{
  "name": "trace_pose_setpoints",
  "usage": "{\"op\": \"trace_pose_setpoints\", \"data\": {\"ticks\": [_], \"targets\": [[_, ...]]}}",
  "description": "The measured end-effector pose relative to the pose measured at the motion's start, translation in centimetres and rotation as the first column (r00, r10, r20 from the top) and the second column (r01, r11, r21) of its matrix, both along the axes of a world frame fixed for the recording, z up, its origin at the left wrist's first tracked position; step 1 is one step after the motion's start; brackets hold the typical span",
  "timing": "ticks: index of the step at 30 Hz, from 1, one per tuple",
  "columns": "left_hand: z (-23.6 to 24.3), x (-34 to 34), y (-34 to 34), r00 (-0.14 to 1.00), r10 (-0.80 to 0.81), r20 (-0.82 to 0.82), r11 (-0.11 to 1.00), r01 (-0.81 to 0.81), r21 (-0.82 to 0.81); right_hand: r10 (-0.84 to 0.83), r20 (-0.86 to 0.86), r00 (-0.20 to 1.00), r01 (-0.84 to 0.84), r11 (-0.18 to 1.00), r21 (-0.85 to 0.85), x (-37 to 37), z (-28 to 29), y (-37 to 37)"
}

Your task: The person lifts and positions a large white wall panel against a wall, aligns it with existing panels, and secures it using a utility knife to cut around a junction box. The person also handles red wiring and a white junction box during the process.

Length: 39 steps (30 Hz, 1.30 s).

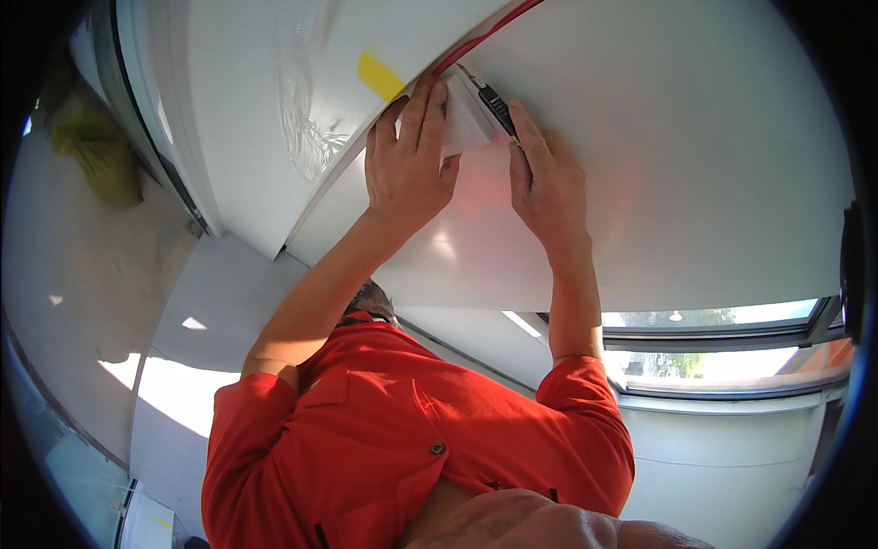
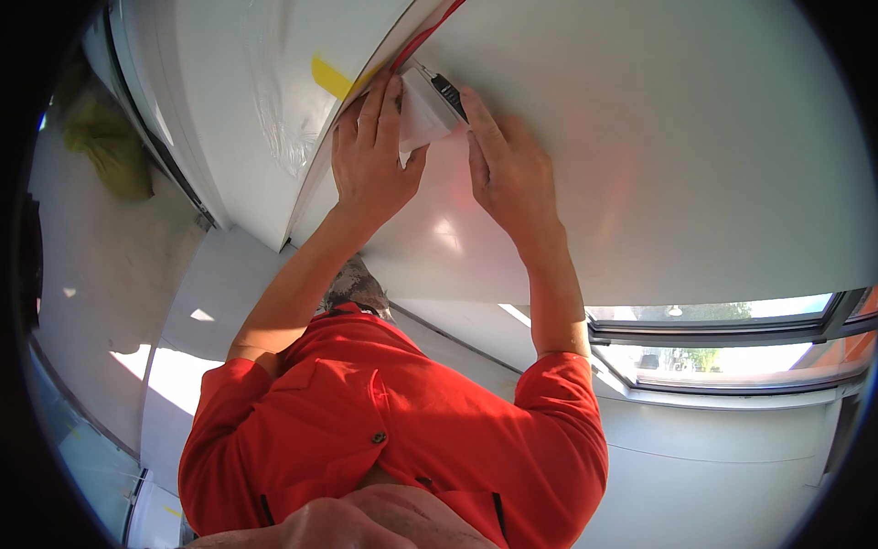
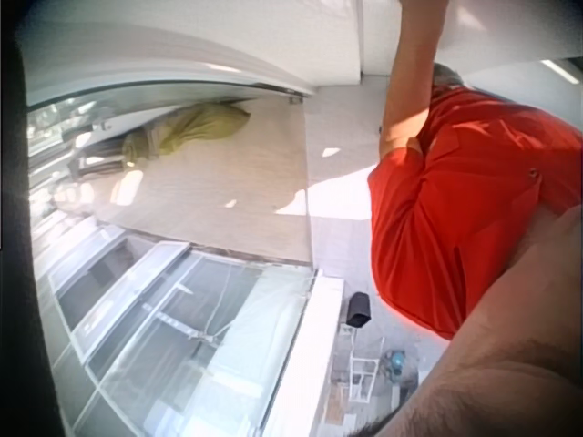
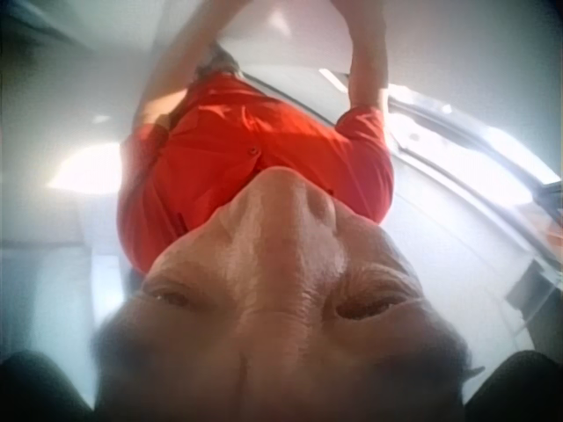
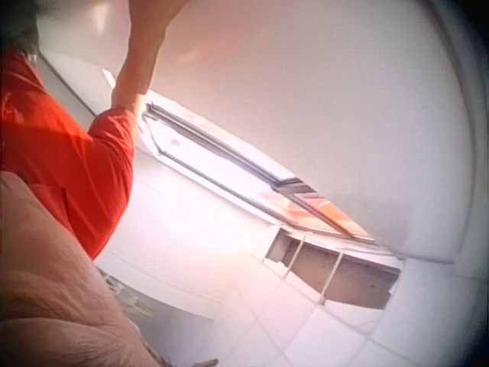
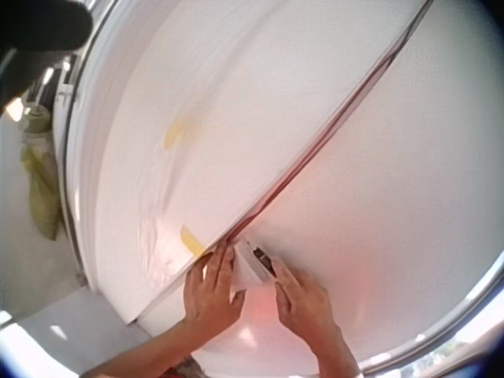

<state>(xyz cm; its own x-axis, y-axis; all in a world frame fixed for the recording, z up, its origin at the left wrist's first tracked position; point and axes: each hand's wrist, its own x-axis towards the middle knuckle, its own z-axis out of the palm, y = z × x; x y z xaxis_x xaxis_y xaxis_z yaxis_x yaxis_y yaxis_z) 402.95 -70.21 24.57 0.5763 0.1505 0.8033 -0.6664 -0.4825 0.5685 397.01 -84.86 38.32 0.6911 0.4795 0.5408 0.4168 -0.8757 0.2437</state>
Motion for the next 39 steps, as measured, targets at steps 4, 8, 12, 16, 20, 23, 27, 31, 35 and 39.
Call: {"op": "trace_pose_setpoints", "data": {"ticks": [4, 8, 12, 16, 20, 23, 27, 31, 35, 39], "targets": [[0.5, 0.4, -0.5, 0.999, -0.015, 0.028, 0.998, 0.016, -0.056, 0.021, 0.014, 1.0, -0.021, 1.0, 0.006, 0.2, -0.2, -0.2], [0.0, 0.9, -0.9, 0.997, -0.051, 0.049, 0.995, 0.055, -0.088, 0.003, 0.013, 1.0, -0.003, 1.0, 0.013, 0.1, -0.2, -0.1], [0.0, 0.7, -0.4, 0.997, -0.038, 0.065, 0.998, 0.042, -0.051, 0.003, 0.023, 1.0, -0.003, 1.0, 0.005, 0.0, -0.3, -0.3], [-0.1, 0.8, -0.2, 0.995, -0.038, 0.096, 0.998, 0.043, -0.05, 0.013, 0.027, 1.0, -0.014, 1.0, 0.017, 0.1, -0.4, -0.3], [0.0, 0.6, -0.1, 0.996, -0.047, 0.077, 0.998, 0.051, -0.049, -0.007, 0.025, 1.0, 0.006, 1.0, 0.016, 0.1, -0.4, -0.3], [0.2, 0.5, 0.0, 0.997, -0.047, 0.068, 0.998, 0.05, -0.045, -0.001, 0.034, 0.999, 0.0, 1.0, 0.016, 0.2, -0.5, -0.4], [0.0, 0.7, 0.2, 0.996, -0.048, 0.08, 0.998, 0.051, -0.041, -0.008, 0.029, 1.0, 0.008, 1.0, 0.013, 0.2, -0.5, -0.2], [0.1, 0.5, 0.4, 0.993, -0.058, 0.099, 0.997, 0.064, -0.053, -0.014, 0.036, 0.999, 0.013, 1.0, 0.006, 0.0, -0.5, 0.1], [0.2, 0.2, 0.4, 0.994, -0.077, 0.079, 0.996, 0.08, -0.047, -0.02, 0.032, 0.999, 0.02, 1.0, 0.001, -0.2, -0.5, 0.1], [0.4, -0.1, 0.6, 0.995, -0.069, 0.066, 0.998, 0.069, -0.004, -0.037, -0.005, 0.999, 0.037, 0.999, 0.009, -0.5, -0.6, -0.1]]}}
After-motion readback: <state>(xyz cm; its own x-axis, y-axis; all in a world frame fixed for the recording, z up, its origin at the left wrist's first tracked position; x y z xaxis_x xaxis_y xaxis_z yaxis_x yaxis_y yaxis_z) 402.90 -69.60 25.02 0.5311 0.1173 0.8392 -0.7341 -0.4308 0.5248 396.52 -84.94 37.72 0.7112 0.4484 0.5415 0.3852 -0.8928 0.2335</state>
